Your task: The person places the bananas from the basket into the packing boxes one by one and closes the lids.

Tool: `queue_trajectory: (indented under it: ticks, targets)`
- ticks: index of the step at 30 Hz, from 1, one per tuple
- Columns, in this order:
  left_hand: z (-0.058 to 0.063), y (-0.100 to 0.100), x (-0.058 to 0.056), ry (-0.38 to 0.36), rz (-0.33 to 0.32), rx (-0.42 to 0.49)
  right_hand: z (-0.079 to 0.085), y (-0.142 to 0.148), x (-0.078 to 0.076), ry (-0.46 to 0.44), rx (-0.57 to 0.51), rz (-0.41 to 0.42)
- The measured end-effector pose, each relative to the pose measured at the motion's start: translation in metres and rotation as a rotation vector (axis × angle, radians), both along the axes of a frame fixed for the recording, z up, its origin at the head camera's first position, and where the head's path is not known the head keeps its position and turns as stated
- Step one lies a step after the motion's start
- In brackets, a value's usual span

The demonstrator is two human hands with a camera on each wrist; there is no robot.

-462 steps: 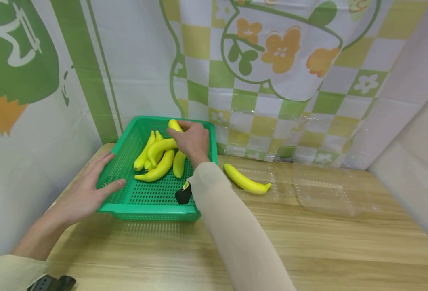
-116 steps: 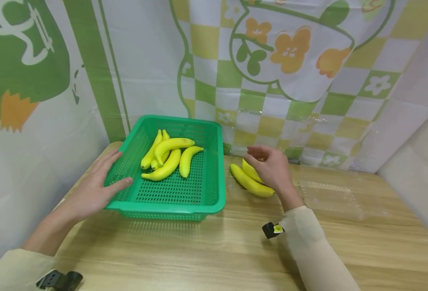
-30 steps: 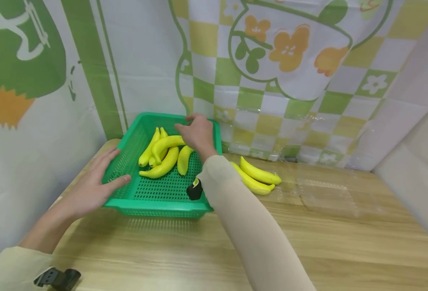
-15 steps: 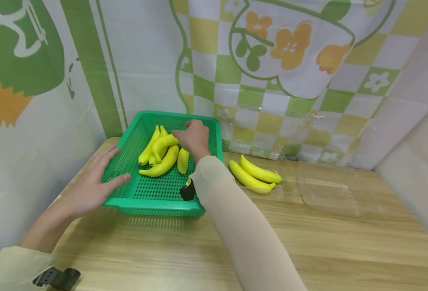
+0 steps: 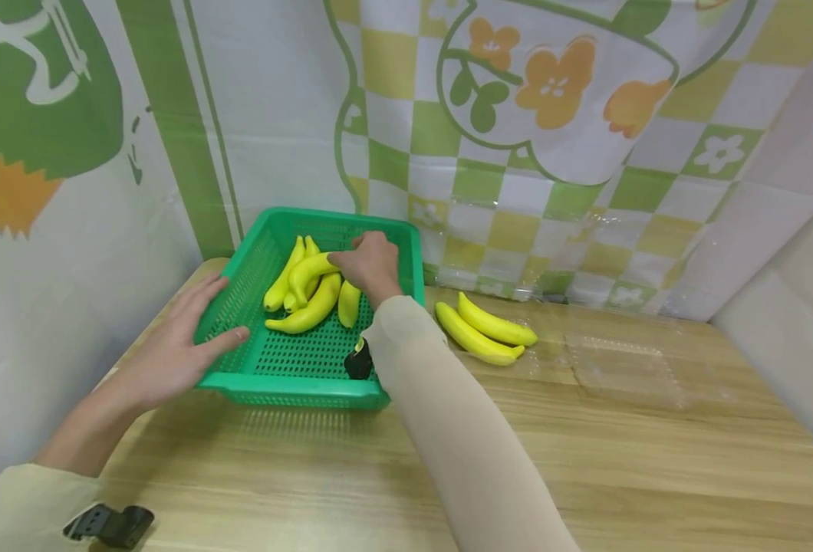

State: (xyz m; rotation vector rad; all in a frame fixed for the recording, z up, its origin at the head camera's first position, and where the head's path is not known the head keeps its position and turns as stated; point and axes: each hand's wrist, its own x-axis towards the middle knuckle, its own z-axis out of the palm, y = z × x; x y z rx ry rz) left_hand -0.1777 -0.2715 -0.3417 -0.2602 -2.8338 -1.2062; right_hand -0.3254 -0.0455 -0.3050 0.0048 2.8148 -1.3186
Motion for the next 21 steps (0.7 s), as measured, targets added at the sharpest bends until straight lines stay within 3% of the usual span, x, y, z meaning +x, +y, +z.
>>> queue_trajectory:
  ticks: [10,14,15,21]
  targets:
    - [-0.001,-0.001,0.000,0.005,-0.003,0.015,-0.003,0.000,-0.003,-0.023,0.073,-0.012]
    - [-0.001,-0.001,-0.001,-0.002,-0.004,0.003,-0.008,0.001,-0.007,-0.032,0.095,-0.013]
    - [-0.001,-0.001,-0.001,-0.005,-0.004,0.001,-0.018,-0.001,-0.019,-0.031,0.100,-0.012]
    - [0.000,0.000,0.000,-0.008,-0.003,0.000,-0.021,-0.002,-0.019,-0.047,0.151,0.019]
